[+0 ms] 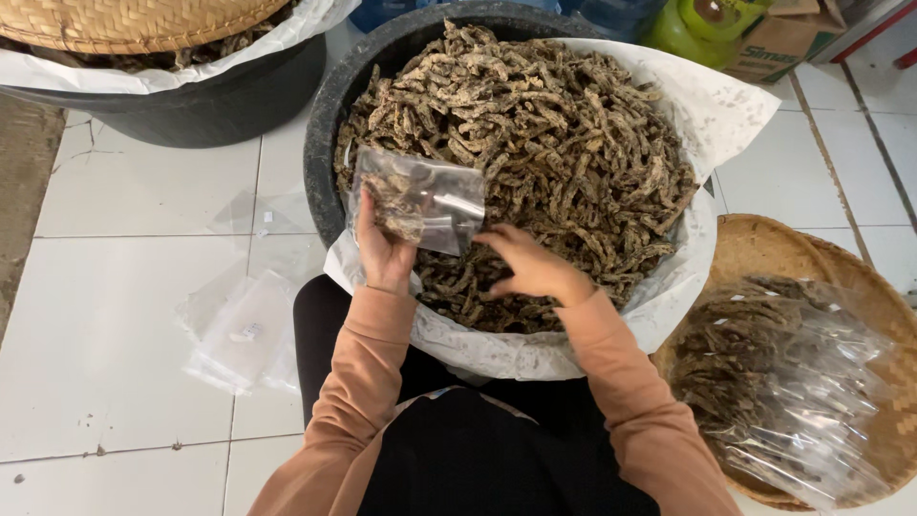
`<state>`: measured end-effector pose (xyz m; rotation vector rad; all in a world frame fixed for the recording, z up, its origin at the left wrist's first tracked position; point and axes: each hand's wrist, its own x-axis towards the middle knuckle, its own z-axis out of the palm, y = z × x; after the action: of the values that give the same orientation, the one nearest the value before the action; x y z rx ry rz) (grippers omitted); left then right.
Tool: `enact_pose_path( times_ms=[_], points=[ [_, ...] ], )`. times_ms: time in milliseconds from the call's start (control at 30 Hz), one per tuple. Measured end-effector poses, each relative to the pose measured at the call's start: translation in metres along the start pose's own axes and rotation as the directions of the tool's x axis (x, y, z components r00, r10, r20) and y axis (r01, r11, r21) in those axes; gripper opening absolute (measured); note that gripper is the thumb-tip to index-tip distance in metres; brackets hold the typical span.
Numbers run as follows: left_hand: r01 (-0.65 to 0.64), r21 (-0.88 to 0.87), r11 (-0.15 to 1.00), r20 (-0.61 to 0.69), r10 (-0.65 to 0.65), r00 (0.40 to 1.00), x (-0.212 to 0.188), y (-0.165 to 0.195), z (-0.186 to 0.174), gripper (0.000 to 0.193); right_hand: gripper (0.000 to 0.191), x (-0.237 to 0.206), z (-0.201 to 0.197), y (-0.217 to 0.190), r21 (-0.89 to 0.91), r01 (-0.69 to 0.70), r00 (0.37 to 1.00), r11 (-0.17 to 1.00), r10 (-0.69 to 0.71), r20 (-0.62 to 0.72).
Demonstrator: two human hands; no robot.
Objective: The person sits on the floor and packs dried food items by hand from a large basin into small clear plastic bags, pressing the items in and placing filled bags into a woven basket beside them. They open new bags and repeat the filling process one bag at a time.
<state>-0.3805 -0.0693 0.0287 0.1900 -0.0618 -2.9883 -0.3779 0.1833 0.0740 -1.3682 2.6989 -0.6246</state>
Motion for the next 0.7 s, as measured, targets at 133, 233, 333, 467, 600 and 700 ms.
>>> enact_pose_path(
  times_ms=[133,233,333,467,600,700],
  points=[
    [0.064,0.01,0.998,-0.061,-0.064,0.996,0.005,-0.019,-0.007,0.044,0.071,0.0,0.064,0.016,-0.422,-0.268,0.953,0.866,0.303,0.017],
    [0.066,0.015,0.998,-0.095,-0.064,0.993,0.008,-0.029,-0.014,0.043,0.04,-0.006,0.064,0.023,-0.448,-0.309,0.898,0.839,0.413,0.154],
    [0.077,0.031,0.997,-0.117,-0.073,0.99,0.012,-0.031,-0.019,0.042,0.03,-0.016,0.012,0.016,-0.245,-0.398,0.911,0.884,0.412,0.007],
    [0.064,-0.007,0.998,-0.135,-0.065,0.989,0.016,-0.04,-0.018,0.041,0.036,-0.048,-0.069,-0.034,0.147,-0.271,0.845,0.951,0.308,-0.437],
    [0.106,-0.019,0.994,-0.109,-0.108,0.988,0.006,-0.065,-0.013,0.035,0.025,-0.039,-0.083,-0.085,0.186,-0.394,0.744,0.9,0.431,-0.511],
    [0.189,0.015,0.982,-0.124,-0.186,0.975,-0.013,-0.083,-0.011,0.033,0.02,-0.014,-0.068,-0.097,0.031,-0.375,0.675,0.926,0.297,-0.676]
  ],
)
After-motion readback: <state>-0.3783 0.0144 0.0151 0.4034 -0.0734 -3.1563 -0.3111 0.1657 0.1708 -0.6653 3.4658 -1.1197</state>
